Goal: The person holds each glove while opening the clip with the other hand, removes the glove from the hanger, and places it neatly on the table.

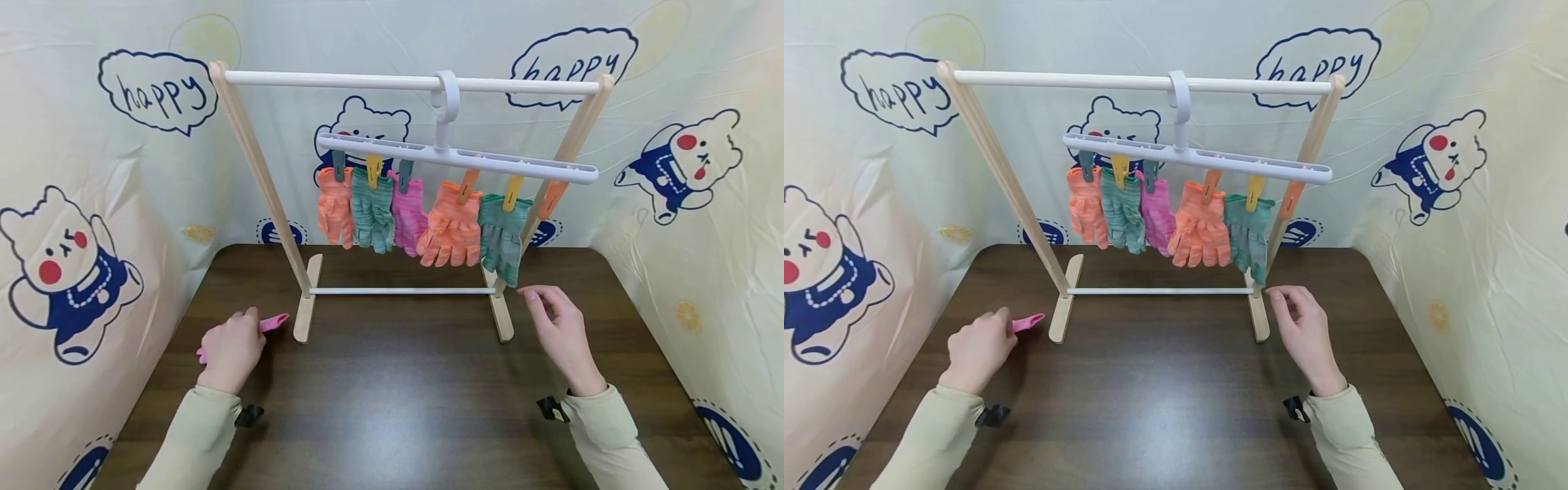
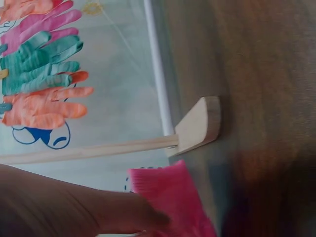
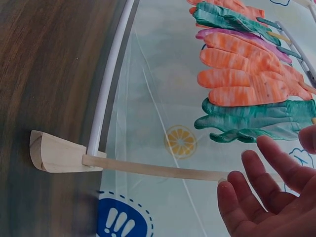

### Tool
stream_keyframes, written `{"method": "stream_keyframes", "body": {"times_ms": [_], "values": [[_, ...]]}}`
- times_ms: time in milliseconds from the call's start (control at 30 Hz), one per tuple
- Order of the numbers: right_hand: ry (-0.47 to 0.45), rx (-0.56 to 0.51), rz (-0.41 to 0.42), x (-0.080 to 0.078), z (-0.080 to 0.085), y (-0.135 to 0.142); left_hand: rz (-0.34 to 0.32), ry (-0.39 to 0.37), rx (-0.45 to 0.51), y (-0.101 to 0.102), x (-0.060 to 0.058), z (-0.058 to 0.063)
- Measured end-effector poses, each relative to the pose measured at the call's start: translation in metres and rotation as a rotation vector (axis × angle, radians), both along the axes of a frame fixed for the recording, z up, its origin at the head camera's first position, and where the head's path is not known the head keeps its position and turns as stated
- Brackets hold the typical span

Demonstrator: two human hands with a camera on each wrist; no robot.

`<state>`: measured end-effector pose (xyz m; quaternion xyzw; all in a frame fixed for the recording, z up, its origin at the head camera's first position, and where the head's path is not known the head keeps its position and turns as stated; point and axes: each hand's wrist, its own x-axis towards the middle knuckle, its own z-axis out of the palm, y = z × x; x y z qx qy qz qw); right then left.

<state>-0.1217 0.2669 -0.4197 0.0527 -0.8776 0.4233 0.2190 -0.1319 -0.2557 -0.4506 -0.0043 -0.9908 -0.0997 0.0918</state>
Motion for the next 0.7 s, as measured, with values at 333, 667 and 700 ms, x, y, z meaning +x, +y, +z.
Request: {"method": "stream_keyframes", "body": {"times_ms": [333,667,700], "values": [[-0.007,0.014,-0.008,0.0,-0.004,0.003,-0.002,-0.217,-0.094,0.001,0.001,-0.007],[-0.01,0.0,-0.004,0.001,-0.002,0.002,-0.015,-0.298,-0.151,0.001,0.002,-0.011],[-0.008,0.0,-0.004,0.001,-0.002,0.002,-0.016,-0.31,-0.14,0.001,0.002,-0.011]]}}
